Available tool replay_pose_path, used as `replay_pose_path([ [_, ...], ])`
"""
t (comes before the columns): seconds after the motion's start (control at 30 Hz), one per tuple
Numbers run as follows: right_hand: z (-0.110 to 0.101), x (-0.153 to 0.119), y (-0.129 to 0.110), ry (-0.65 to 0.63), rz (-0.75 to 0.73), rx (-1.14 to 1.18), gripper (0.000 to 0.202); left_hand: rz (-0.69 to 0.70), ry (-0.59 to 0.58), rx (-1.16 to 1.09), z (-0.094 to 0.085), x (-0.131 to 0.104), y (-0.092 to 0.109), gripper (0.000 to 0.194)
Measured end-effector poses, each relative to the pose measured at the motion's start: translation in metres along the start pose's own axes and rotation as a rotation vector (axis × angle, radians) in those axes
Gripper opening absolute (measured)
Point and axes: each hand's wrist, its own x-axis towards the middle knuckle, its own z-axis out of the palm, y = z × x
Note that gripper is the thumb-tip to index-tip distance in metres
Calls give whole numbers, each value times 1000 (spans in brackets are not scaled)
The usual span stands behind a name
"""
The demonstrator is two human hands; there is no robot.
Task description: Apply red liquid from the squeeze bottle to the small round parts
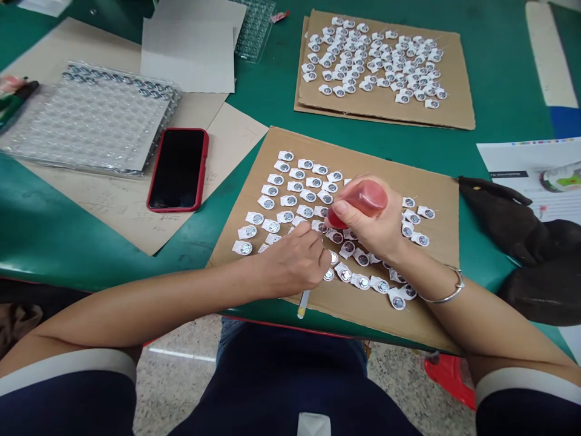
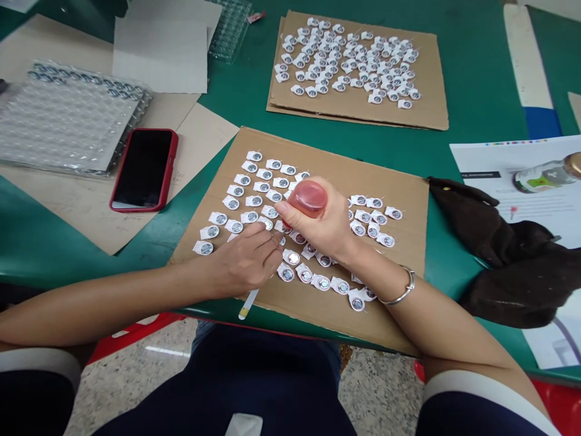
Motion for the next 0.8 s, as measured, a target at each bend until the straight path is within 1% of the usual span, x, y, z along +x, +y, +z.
replay_pose_path([
  [0.27,1,0,2,36,-4,-14,25,-10,-2,-3,-2,0,0,20],
  [0.63,2,0,3,38,-30,-17,23,-11,-5,-23,0,0,-1,19],
  [0.8,2,0,4,40,-2,-14,25,-14,8,-25,1,0,-2,18],
])
